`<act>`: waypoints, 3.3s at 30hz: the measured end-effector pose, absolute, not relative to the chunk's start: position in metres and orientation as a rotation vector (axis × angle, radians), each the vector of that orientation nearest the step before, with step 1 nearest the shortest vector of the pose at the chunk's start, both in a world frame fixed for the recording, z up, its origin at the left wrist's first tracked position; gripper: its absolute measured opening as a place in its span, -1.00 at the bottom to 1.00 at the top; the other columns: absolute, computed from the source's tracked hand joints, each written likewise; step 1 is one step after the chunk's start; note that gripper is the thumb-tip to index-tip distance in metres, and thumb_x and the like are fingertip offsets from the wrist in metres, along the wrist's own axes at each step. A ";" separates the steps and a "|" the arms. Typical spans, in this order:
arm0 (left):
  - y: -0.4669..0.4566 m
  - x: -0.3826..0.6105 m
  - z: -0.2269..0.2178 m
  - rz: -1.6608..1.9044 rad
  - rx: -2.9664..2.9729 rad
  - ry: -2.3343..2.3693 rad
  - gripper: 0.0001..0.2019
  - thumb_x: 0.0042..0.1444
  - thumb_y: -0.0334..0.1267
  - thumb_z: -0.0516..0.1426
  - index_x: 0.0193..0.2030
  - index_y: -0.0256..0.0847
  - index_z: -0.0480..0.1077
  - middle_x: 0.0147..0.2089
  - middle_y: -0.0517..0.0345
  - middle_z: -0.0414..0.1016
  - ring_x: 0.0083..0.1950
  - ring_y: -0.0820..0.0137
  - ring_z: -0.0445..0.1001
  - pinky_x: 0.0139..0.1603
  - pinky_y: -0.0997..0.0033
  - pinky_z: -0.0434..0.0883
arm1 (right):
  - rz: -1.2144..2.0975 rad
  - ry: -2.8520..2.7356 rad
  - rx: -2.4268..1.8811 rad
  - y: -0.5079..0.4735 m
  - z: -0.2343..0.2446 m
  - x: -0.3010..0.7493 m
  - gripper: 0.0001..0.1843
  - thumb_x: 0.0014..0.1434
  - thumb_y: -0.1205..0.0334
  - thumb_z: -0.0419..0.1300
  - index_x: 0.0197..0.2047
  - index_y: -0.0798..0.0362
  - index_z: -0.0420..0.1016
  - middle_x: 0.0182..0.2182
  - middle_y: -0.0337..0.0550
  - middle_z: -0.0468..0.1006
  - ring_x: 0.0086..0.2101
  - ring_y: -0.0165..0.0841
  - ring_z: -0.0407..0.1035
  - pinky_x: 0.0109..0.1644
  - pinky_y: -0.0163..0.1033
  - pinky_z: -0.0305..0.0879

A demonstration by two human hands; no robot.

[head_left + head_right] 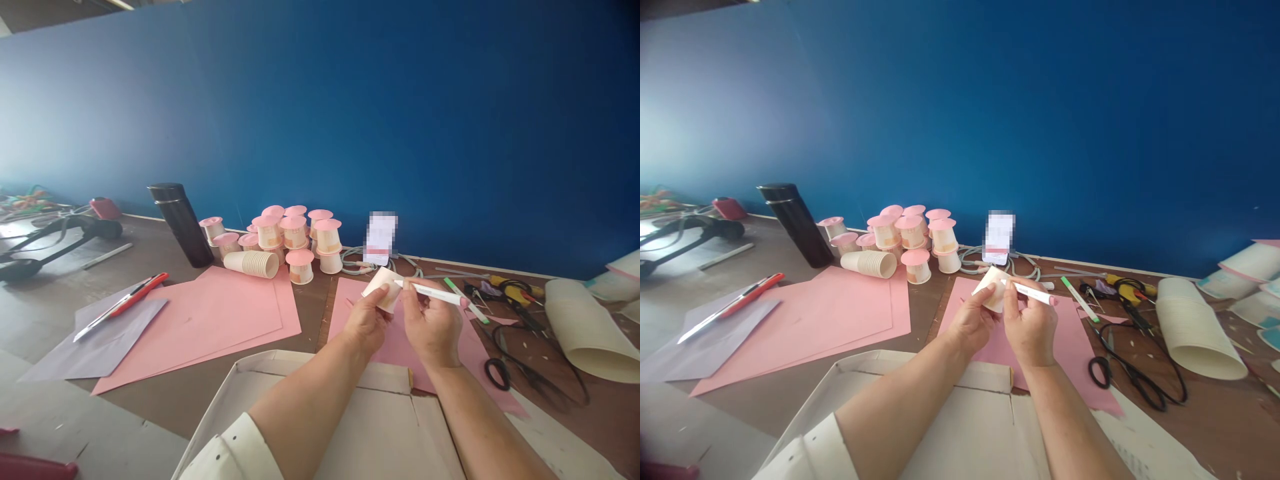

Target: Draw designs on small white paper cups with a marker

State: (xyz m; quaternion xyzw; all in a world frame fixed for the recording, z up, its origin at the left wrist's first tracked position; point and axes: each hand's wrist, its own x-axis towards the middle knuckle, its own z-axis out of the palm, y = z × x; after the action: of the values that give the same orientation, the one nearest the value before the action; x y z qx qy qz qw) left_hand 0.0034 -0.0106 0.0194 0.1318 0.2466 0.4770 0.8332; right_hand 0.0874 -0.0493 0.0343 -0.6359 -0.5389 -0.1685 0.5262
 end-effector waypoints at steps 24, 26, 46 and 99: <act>-0.011 0.001 0.019 0.969 0.272 0.483 -0.70 -0.14 -0.25 0.29 -0.21 -0.24 0.46 -0.15 0.06 0.53 -0.17 0.36 0.46 -0.29 0.46 0.31 | -0.417 -1.275 -1.529 -0.050 0.035 0.088 -0.72 0.16 0.05 0.09 -0.27 0.07 0.48 -0.42 -0.08 0.54 -0.41 -0.31 0.41 -0.33 -0.27 0.29; -0.011 0.001 0.020 0.967 0.272 0.484 -0.71 -0.14 -0.25 0.28 -0.21 -0.24 0.46 -0.14 0.05 0.53 -0.17 0.36 0.46 -0.28 0.47 0.31 | -0.415 -1.275 -1.531 -0.050 0.035 0.088 -0.73 0.16 0.06 0.09 -0.27 0.07 0.48 -0.42 -0.08 0.53 -0.41 -0.31 0.41 -0.34 -0.27 0.29; -0.009 0.001 0.020 0.958 0.253 0.511 -0.69 -0.14 -0.26 0.28 -0.20 -0.26 0.45 -0.16 0.07 0.52 -0.20 0.40 0.45 -0.30 0.47 0.29 | -0.422 -1.295 -1.557 -0.049 0.035 0.089 -0.68 0.18 0.03 0.05 -0.25 0.09 0.47 -0.44 -0.08 0.53 -0.41 -0.31 0.41 -0.33 -0.28 0.27; -0.008 0.001 0.022 1.008 0.201 0.535 -0.75 -0.13 -0.31 0.28 -0.25 -0.27 0.43 -0.22 0.05 0.53 -0.22 0.40 0.47 -0.26 0.48 0.34 | -0.447 -1.360 -1.589 -0.050 0.032 0.081 -0.72 0.17 0.07 0.06 -0.28 0.08 0.48 -0.47 -0.10 0.51 -0.40 -0.32 0.40 -0.35 -0.30 0.21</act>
State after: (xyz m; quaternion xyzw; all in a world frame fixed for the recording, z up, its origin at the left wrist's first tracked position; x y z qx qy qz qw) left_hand 0.0012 -0.0075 0.0223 0.0948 0.2527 0.4763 0.8368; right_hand 0.0807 -0.0500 0.0319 -0.6517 -0.5575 -0.1831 0.4806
